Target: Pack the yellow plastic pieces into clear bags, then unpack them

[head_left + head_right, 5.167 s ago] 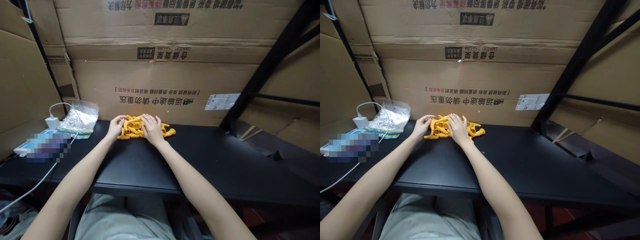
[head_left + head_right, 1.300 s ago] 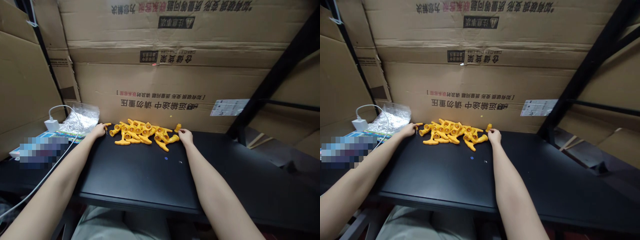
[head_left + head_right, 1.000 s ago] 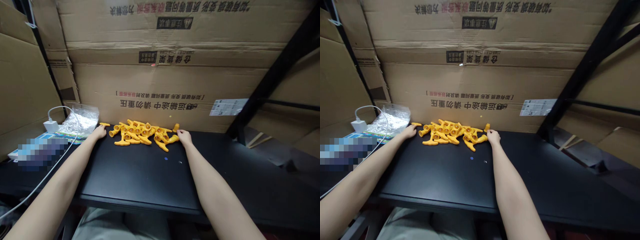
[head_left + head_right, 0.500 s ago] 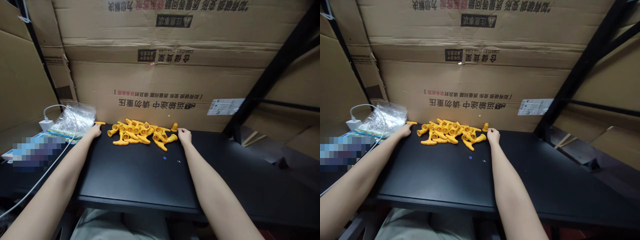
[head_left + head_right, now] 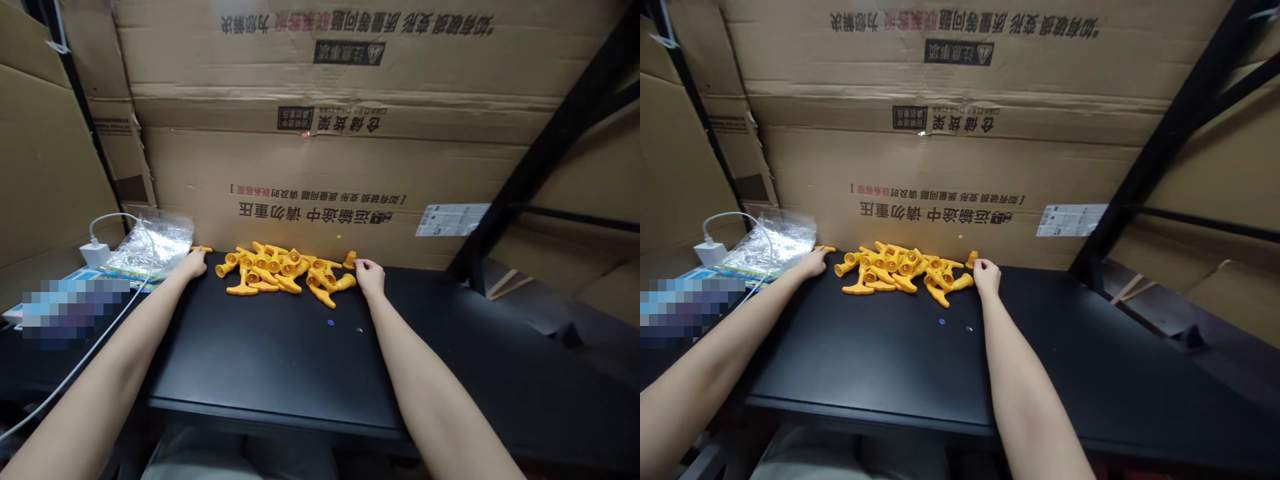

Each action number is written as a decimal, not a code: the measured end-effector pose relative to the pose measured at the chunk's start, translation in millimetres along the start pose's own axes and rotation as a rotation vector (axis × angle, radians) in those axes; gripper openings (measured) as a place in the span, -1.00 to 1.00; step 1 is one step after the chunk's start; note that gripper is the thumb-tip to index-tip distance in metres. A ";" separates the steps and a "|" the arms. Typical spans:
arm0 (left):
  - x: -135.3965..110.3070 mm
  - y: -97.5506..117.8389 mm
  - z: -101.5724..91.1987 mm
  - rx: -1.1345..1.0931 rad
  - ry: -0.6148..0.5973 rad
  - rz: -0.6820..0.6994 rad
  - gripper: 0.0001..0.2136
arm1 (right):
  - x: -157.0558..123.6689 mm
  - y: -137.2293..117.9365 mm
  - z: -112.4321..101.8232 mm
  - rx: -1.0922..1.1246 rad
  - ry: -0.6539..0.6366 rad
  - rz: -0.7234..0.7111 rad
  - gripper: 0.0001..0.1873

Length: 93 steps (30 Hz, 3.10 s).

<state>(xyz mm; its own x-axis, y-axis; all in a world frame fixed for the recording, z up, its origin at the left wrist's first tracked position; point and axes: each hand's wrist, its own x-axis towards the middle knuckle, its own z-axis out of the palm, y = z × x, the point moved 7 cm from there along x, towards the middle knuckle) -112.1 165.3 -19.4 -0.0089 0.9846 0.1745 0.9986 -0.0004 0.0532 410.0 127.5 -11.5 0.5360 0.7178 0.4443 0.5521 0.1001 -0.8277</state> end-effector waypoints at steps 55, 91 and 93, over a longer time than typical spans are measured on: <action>-84.2 165.5 -135.7 -0.404 0.434 0.373 -0.60 | -100.5 -232.2 12.7 0.286 -0.513 -0.815 -0.71; -107.0 158.8 -122.1 -0.269 0.307 0.275 -0.68 | -123.4 -221.3 48.4 -0.384 -0.643 -0.954 -0.77; -106.7 158.0 -121.5 -0.275 0.304 0.277 -0.68 | -125.2 -221.7 49.4 -0.428 -0.605 -0.974 -0.77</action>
<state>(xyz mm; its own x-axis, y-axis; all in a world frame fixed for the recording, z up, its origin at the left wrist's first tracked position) 40.3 39.0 89.9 0.1994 0.8451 0.4960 0.9150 -0.3418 0.2145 189.0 49.4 99.4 -0.5393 0.6853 0.4893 0.7832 0.6218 -0.0076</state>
